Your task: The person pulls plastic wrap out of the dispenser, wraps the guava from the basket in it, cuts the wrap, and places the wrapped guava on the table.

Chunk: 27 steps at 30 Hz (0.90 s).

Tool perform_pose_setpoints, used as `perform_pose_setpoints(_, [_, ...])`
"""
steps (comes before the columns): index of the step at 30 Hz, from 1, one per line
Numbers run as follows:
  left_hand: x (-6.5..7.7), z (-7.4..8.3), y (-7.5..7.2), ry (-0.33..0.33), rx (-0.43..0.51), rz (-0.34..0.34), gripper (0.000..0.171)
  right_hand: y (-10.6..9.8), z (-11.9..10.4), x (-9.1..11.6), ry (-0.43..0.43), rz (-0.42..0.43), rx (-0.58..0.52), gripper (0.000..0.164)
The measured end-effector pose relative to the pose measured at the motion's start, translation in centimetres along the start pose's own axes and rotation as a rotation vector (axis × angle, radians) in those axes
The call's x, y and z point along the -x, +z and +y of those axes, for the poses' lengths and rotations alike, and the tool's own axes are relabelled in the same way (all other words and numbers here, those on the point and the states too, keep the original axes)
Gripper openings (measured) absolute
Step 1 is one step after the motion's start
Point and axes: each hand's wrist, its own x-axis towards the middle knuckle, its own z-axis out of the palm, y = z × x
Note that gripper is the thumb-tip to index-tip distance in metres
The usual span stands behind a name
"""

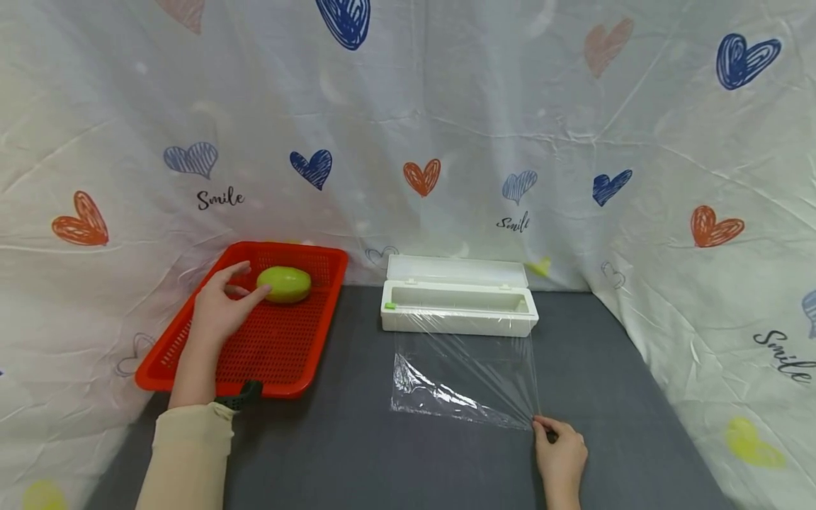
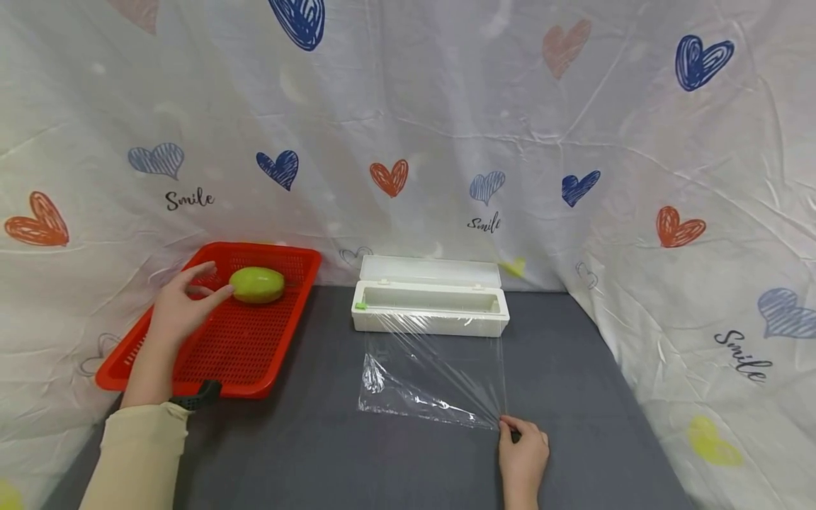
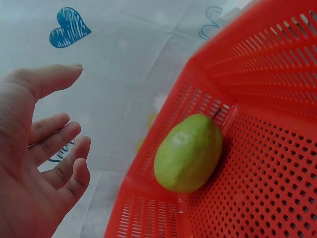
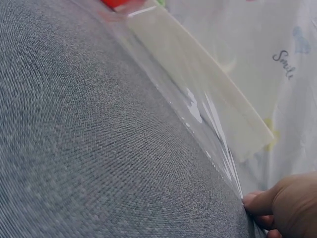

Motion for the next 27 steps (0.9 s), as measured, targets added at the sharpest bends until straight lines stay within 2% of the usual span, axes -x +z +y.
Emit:
perform_pose_setpoints(8, [-1.6,-1.0,0.3,-0.016,-0.013,-0.064,0.087,-0.1,0.0,0.2,0.025,-0.029,-0.008,0.007])
perform_pose_setpoints(20, [-3.9,-2.4,1.0,-0.016,-0.044,-0.123,0.093,0.0,0.2,0.1,0.016,0.000,-0.001,0.006])
perform_pose_setpoints(27, [-5.1,-3.7,1.1,-0.003,-0.046,-0.183,0.096,0.1,0.2,0.1,0.022,-0.010,0.005,0.007])
